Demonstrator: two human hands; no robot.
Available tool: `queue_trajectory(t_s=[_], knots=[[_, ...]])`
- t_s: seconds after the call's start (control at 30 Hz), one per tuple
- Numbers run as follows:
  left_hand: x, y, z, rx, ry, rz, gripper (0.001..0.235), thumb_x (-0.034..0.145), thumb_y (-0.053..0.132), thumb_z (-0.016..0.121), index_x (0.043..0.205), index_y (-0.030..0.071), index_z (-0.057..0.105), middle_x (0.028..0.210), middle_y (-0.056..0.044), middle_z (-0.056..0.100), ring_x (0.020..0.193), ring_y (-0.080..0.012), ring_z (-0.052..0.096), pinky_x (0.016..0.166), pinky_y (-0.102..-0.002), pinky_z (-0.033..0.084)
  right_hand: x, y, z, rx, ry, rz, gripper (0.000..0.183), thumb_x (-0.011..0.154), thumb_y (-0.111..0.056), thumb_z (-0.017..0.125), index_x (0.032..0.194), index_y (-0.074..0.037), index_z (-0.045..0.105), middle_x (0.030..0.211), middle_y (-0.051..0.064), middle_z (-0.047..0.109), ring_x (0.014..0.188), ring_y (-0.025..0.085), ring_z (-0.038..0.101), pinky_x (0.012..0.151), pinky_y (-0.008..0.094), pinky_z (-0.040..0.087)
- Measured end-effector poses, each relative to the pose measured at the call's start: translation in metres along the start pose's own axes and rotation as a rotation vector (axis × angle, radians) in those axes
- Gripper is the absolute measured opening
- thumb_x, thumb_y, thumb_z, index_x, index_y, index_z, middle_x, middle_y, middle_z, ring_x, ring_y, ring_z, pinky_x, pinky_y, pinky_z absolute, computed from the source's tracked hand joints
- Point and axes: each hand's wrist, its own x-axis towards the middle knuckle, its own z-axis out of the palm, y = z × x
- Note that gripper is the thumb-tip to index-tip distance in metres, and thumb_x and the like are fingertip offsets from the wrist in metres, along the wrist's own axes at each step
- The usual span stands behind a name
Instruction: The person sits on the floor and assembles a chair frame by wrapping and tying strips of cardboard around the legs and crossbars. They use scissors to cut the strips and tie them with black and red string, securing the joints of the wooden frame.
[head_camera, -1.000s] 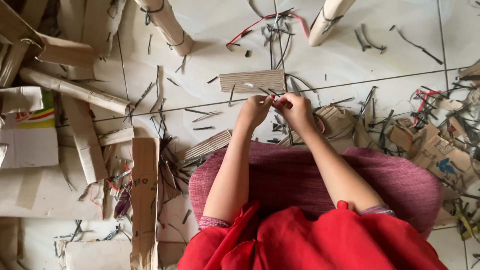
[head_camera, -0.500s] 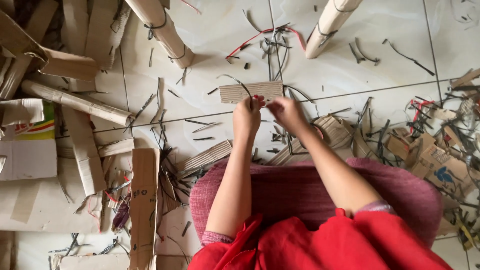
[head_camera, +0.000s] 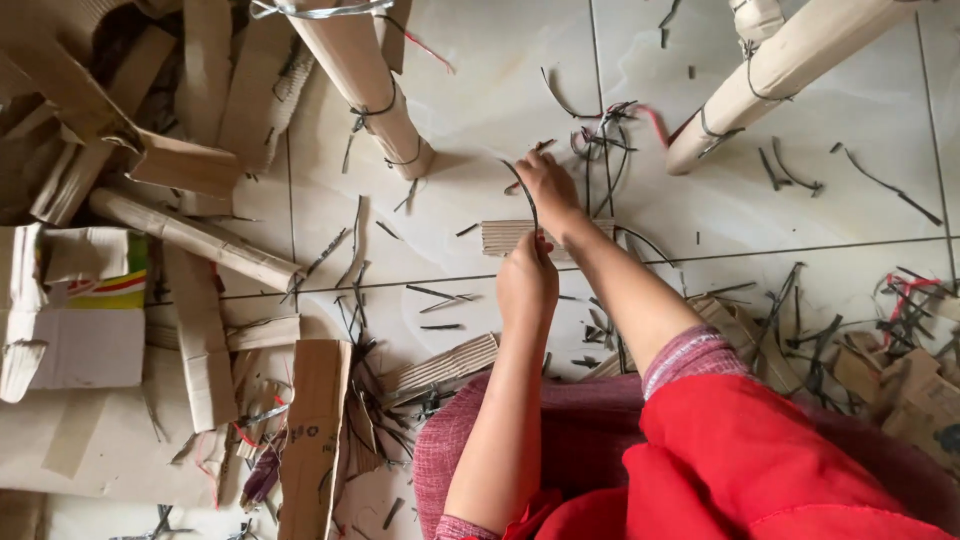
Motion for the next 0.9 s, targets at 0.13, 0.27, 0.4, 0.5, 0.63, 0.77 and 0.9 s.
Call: queue_trajectory(t_s=[0.13, 0.27, 0.4, 0.5, 0.63, 0.77, 0.9], knots=[[0.010, -0.014, 0.017, -0.006, 0.019, 0.026, 0.034, 0.107, 0.027, 0.041, 0.124, 0.013, 0.066, 0.104, -0.008, 0.079, 0.099, -0.0360, 0.074, 0.084, -0.052, 0.059, -0.049, 0.000, -0.002, 0.136, 0.083, -0.003, 0.009, 0.090, -0.002, 0.067, 0.095, -0.008, 0.062, 0.092, 0.010, 0.058, 0.095, 0.035, 0.063, 0.078, 0.045, 0.057], [0.006, -0.011, 0.012, -0.036, 0.084, 0.073, 0.033, 0.106, 0.024, 0.045, 0.130, 0.011, 0.065, 0.107, -0.018, 0.075, 0.104, -0.0423, 0.071, 0.088, -0.055, 0.057, -0.093, -0.005, -0.042, 0.546, 0.201, 0.250, 0.009, 0.096, -0.007, 0.064, 0.102, -0.012, 0.067, 0.086, 0.006, 0.069, 0.085, 0.028, 0.070, 0.075, 0.039, 0.057], [0.008, -0.018, 0.022, -0.230, 0.067, 0.133, 0.035, 0.108, 0.023, 0.045, 0.134, 0.010, 0.064, 0.114, -0.021, 0.071, 0.112, -0.0451, 0.067, 0.093, -0.055, 0.056, -0.112, -0.011, -0.085, 0.888, 0.261, 0.364, 0.013, 0.096, 0.004, 0.057, 0.105, -0.004, 0.060, 0.088, 0.013, 0.074, 0.070, 0.018, 0.072, 0.055, 0.028, 0.056], [-0.006, 0.013, 0.005, -0.421, -0.111, 0.311, 0.037, 0.106, 0.019, 0.050, 0.141, 0.021, 0.061, 0.137, -0.020, 0.060, 0.132, -0.0447, 0.054, 0.111, -0.055, 0.044, -0.130, -0.043, -0.147, 1.107, 0.262, 0.326, 0.008, 0.102, -0.001, 0.059, 0.110, -0.002, 0.060, 0.089, 0.017, 0.072, 0.069, 0.021, 0.073, 0.061, 0.031, 0.060], [-0.005, 0.008, 0.016, -0.396, -0.177, 0.437, 0.025, 0.109, 0.025, 0.046, 0.121, 0.020, 0.066, 0.110, -0.015, 0.066, 0.113, -0.0415, 0.063, 0.098, -0.053, 0.050, -0.150, -0.050, -0.182, 1.447, 0.338, 0.377, 0.011, 0.104, -0.005, 0.056, 0.114, -0.001, 0.055, 0.096, 0.024, 0.071, 0.084, 0.030, 0.076, 0.075, 0.041, 0.065], [0.003, -0.014, 0.021, -0.241, -0.051, 0.396, 0.023, 0.104, 0.017, 0.050, 0.087, 0.016, 0.066, 0.079, -0.009, 0.068, 0.086, -0.0347, 0.068, 0.082, -0.045, 0.053, -0.168, -0.018, -0.178, 1.264, 0.349, 0.486, 0.010, 0.105, -0.010, 0.061, 0.111, -0.002, 0.059, 0.100, 0.022, 0.072, 0.086, 0.024, 0.076, 0.069, 0.033, 0.064], [-0.005, 0.000, 0.004, -0.220, -0.072, 0.161, 0.023, 0.103, 0.024, 0.045, 0.088, 0.019, 0.061, 0.077, -0.008, 0.066, 0.083, -0.0343, 0.068, 0.078, -0.047, 0.053, -0.182, 0.046, -0.076, 0.445, 0.291, 0.311, 0.023, 0.096, -0.020, 0.072, 0.116, -0.009, 0.071, 0.111, 0.018, 0.073, 0.105, 0.036, 0.070, 0.089, 0.049, 0.056]])
